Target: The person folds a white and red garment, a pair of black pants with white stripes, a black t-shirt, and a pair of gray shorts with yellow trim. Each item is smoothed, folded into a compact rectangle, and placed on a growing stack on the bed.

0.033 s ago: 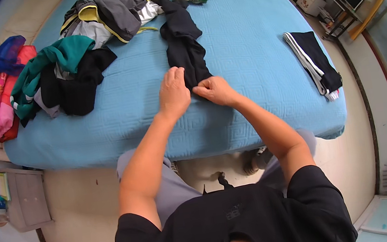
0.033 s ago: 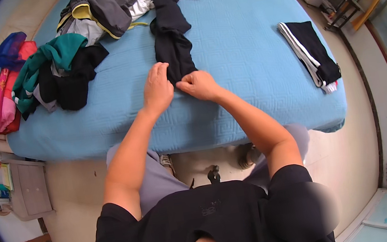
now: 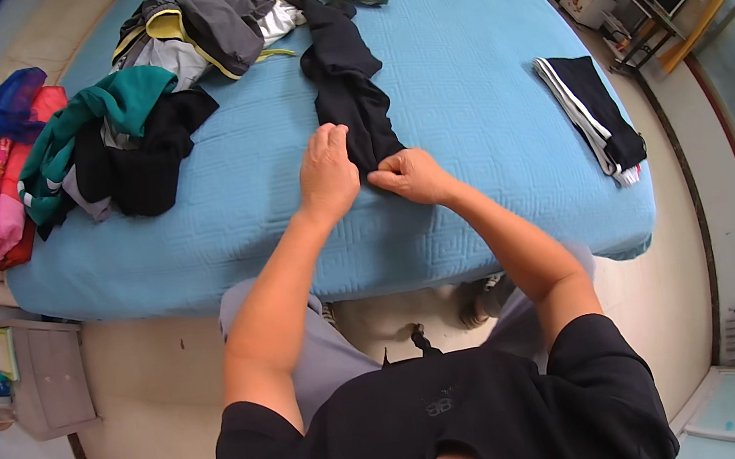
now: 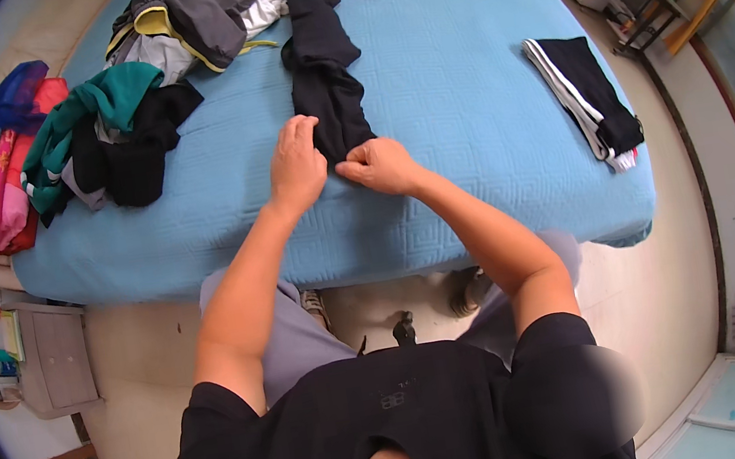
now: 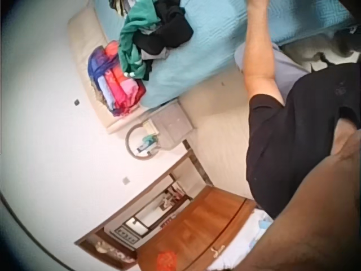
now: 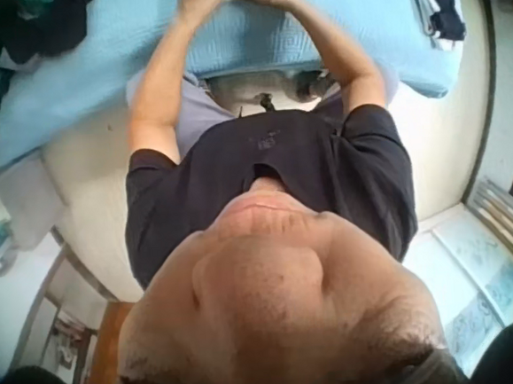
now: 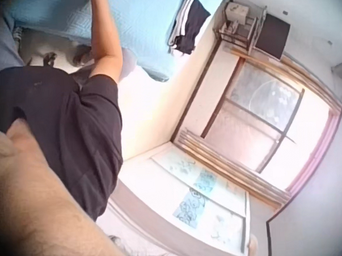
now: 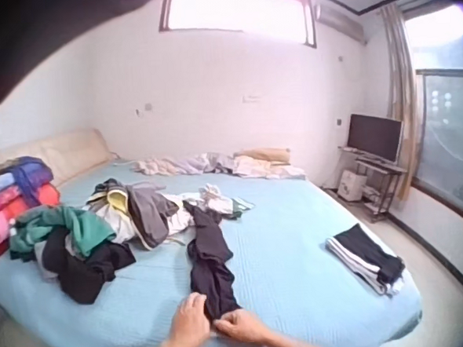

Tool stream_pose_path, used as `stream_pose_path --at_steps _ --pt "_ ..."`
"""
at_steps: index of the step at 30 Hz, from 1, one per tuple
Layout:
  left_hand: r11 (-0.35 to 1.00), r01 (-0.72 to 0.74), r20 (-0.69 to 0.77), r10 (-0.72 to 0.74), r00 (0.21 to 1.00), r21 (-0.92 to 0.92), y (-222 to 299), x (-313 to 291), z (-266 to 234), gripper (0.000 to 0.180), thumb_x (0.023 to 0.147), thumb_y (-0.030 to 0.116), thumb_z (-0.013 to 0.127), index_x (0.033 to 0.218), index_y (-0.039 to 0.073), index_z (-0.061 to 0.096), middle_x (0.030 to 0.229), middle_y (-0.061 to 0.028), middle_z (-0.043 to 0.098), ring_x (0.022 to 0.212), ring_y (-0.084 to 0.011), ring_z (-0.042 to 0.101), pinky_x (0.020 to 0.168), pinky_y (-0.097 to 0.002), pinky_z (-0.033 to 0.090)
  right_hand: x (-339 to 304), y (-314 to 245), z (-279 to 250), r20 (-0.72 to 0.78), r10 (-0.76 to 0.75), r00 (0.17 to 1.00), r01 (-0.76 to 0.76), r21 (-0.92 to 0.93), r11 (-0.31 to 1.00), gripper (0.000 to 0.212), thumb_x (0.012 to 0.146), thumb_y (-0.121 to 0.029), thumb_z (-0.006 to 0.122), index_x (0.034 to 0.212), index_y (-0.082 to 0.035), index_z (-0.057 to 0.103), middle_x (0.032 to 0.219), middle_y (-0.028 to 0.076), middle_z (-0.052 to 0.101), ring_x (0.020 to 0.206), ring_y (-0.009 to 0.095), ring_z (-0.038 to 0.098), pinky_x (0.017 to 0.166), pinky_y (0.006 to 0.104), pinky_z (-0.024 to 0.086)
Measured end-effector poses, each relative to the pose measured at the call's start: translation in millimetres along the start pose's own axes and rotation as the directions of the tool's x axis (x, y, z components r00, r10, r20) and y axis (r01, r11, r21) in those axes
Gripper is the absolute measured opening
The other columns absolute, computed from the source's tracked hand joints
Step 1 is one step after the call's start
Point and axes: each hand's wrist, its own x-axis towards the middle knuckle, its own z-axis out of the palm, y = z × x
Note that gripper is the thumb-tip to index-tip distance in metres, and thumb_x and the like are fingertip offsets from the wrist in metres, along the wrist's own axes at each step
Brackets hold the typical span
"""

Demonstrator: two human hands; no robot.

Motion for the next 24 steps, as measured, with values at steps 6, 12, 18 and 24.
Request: stream_pose_path --at_steps 6,12,18,24 --pt "0.997 -0.072 0.002 0.072 0.997 0.011 25 -14 2 0.048 0.078 -0.005 0.055 0.125 0.001 0.058 0.120 -0.0197 0.058 0.114 -0.0378 0.055 0.099 -0.0453 0.046 -74 8 -35 0.250 0.025 0.968 -0.038 0.048 0.998 0.037 0.085 -0.035 0.073 0.071 -0.003 0.061 0.062 0.008 0.059 0.058 0.018 0.053 0.057 0.0391 0.043" --pt "0.991 -0.100 0.005 0.101 0.995 -0.092 25 -9 6 0.021 0.071 -0.006 0.054 0.085 0.003 0.066 0.084 -0.0135 0.062 0.090 -0.0345 0.058 0.081 -0.0463 0.049 -76 19 -50 -0.355 0.137 0.925 -0.144 0.007 0.990 0.047 0.085 -0.037 0.072 0.119 -0.005 0.066 0.080 0.011 0.069 0.077 0.025 0.067 0.071 0.0380 0.051" --pt "0.940 -0.208 0.149 0.254 0.956 -0.272 70 -21 -17 0.018 0.071 -0.001 0.056 0.085 0.004 0.067 0.079 -0.0149 0.063 0.081 -0.0361 0.060 0.072 -0.0442 0.049 -48 50 -33 -0.391 0.203 0.898 -0.187 0.080 0.979 0.056 0.082 -0.036 0.075 0.124 -0.001 0.065 0.101 0.016 0.073 0.099 0.031 0.069 0.088 0.0387 0.052" --pt "0.987 0.013 0.175 0.016 0.984 -0.159 60 -20 -42 0.055 0.084 0.024 0.072 0.135 0.008 0.057 0.091 -0.0201 0.070 0.077 -0.0392 0.068 0.067 -0.0443 0.053 -30 49 -47 -0.419 0.370 0.830 0.015 0.679 0.734 0.034 0.085 -0.021 0.072 0.112 0.000 0.068 0.096 0.007 0.070 0.087 0.018 0.064 0.081 0.0346 0.051"
